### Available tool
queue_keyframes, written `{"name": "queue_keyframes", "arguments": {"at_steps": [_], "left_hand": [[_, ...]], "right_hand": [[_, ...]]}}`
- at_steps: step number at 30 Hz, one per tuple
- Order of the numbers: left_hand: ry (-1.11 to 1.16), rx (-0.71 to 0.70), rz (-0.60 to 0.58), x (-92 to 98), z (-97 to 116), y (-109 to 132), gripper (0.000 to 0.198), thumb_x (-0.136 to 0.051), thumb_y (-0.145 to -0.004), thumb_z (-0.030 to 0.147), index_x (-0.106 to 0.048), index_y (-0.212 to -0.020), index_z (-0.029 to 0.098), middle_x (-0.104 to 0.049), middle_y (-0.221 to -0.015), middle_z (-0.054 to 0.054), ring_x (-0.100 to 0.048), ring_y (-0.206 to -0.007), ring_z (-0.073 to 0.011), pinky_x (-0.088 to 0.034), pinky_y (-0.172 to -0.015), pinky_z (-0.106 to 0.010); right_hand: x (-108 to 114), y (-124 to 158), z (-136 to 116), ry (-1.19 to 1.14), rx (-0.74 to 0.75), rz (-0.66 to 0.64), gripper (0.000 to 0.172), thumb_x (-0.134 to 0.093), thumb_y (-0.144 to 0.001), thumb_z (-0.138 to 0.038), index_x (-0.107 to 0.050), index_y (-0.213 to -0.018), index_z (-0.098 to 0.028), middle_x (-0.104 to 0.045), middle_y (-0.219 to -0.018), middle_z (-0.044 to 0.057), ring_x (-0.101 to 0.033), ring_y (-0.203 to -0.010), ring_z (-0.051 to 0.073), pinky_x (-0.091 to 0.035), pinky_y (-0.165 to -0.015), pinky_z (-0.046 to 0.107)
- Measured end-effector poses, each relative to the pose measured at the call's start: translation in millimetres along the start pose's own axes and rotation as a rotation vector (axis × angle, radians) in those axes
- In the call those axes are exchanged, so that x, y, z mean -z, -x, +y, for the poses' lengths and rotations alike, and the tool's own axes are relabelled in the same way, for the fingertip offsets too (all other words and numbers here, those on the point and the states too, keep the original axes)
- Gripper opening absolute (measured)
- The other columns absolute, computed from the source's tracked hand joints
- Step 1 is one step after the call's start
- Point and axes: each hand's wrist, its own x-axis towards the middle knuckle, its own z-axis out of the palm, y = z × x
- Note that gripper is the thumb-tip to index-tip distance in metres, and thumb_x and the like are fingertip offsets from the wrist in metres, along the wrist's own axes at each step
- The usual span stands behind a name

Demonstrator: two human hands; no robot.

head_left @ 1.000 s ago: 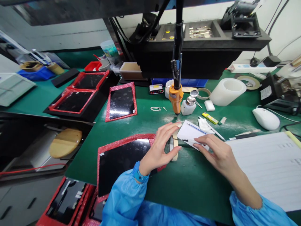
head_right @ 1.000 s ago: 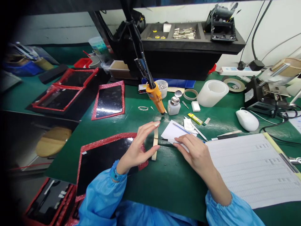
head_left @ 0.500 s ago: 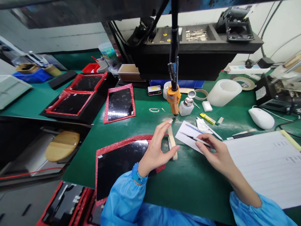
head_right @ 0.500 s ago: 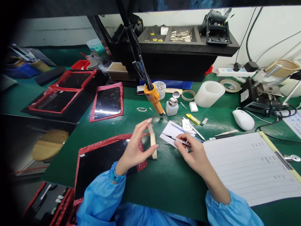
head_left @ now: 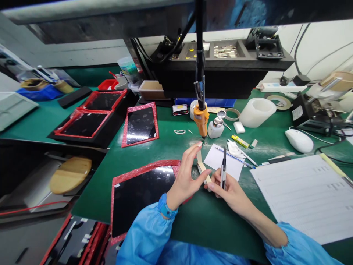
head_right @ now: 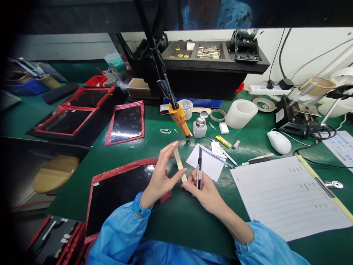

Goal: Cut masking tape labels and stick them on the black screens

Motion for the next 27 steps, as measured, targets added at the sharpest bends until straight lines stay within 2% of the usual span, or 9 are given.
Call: {"name": "queue_keyframes", "arguments": {"at_steps": [3,5,8,10,12,16,20,23,27], "left_hand": [[-0.060,-0.060,0.042,-0.5,5,1,0.077,-0.070,-0.118,0.029,-0.033,-0.186,0.036,-0.059,-0.175,-0.016,-0.056,-0.167,-0.0300,-0.058,-0.133,-0.051],[-0.063,-0.070,0.021,1.8,7,1,0.078,-0.070,-0.118,0.029,-0.032,-0.186,0.036,-0.058,-0.175,-0.017,-0.056,-0.168,-0.0312,-0.060,-0.131,-0.052],[0.010,-0.019,-0.081,7.6,5,1,0.090,-0.077,-0.113,0.040,-0.026,-0.187,0.037,-0.050,-0.180,-0.020,-0.057,-0.166,-0.0389,-0.073,-0.110,-0.050],[0.080,0.039,-0.149,10.7,3,0,0.099,-0.082,-0.109,0.041,-0.022,-0.188,0.040,-0.042,-0.185,-0.020,-0.058,-0.164,-0.0417,-0.078,-0.096,-0.046],[0.151,0.097,-0.199,12.2,1,1,0.103,-0.082,-0.107,0.034,-0.020,-0.188,0.045,-0.035,-0.190,-0.018,-0.060,-0.162,-0.0415,-0.079,-0.095,-0.046],[0.291,0.156,-0.246,13.9,-1,0,0.107,-0.082,-0.104,0.024,-0.020,-0.188,0.049,-0.024,-0.195,-0.015,-0.055,-0.167,-0.0415,-0.075,-0.111,-0.052],[0.257,0.131,-0.269,24.3,-6,-4,0.106,-0.084,-0.103,0.027,-0.023,-0.187,0.047,-0.032,-0.193,-0.014,-0.040,-0.178,-0.0417,-0.064,-0.126,-0.058],[0.097,0.056,-0.291,37.8,-8,-8,0.108,-0.089,-0.103,0.035,-0.023,-0.188,0.043,-0.042,-0.190,-0.016,-0.041,-0.177,-0.0425,-0.054,-0.134,-0.064],[-0.048,0.005,-0.287,50.7,-7,-10,0.105,-0.087,-0.105,0.041,-0.024,-0.189,0.038,-0.047,-0.188,-0.018,-0.045,-0.174,-0.0417,-0.046,-0.139,-0.065]], "right_hand": [[-4,3,-2,-0.110,-0.069,-0.019,0.084,-0.095,-0.080,-0.091,-0.038,-0.088,-0.029,-0.061,-0.075,-0.003,-0.064,-0.078,0.017,-0.031,-0.056,0.025],[-7,6,-3,-0.182,-0.105,-0.043,0.084,-0.096,-0.081,-0.088,-0.036,-0.088,-0.029,-0.062,-0.075,-0.004,-0.053,-0.067,0.012,-0.026,-0.055,0.024],[-10,8,-4,-0.228,-0.116,-0.085,0.084,-0.093,-0.084,-0.088,-0.034,-0.088,-0.029,-0.051,-0.071,-0.010,-0.025,-0.056,0.006,-0.021,-0.054,0.025],[-8,8,-6,-0.188,-0.079,-0.094,0.082,-0.089,-0.086,-0.092,-0.036,-0.087,-0.029,-0.040,-0.069,-0.012,-0.022,-0.056,0.007,-0.022,-0.053,0.026],[0,7,-8,-0.052,0.005,-0.060,0.077,-0.076,-0.093,-0.098,-0.041,-0.086,-0.029,-0.040,-0.068,-0.010,-0.030,-0.057,0.011,-0.028,-0.053,0.028],[26,4,-12,0.390,0.241,0.115,0.073,-0.040,-0.112,-0.095,-0.062,-0.094,-0.027,-0.059,-0.072,-0.001,-0.050,-0.061,0.018,-0.042,-0.059,0.035],[46,4,-10,0.796,0.532,0.256,0.054,-0.046,-0.123,-0.070,-0.069,-0.103,-0.026,-0.073,-0.081,0.000,-0.060,-0.059,0.017,-0.046,-0.060,0.034],[48,2,-8,1.029,0.779,0.271,0.034,-0.053,-0.126,-0.046,-0.073,-0.109,-0.024,-0.080,-0.087,0.002,-0.070,-0.068,0.018,-0.049,-0.065,0.032],[43,-1,-6,1.233,0.824,0.223,0.034,-0.052,-0.127,-0.037,-0.080,-0.112,-0.023,-0.085,-0.094,0.004,-0.076,-0.082,0.020,-0.052,-0.073,0.034]]}}
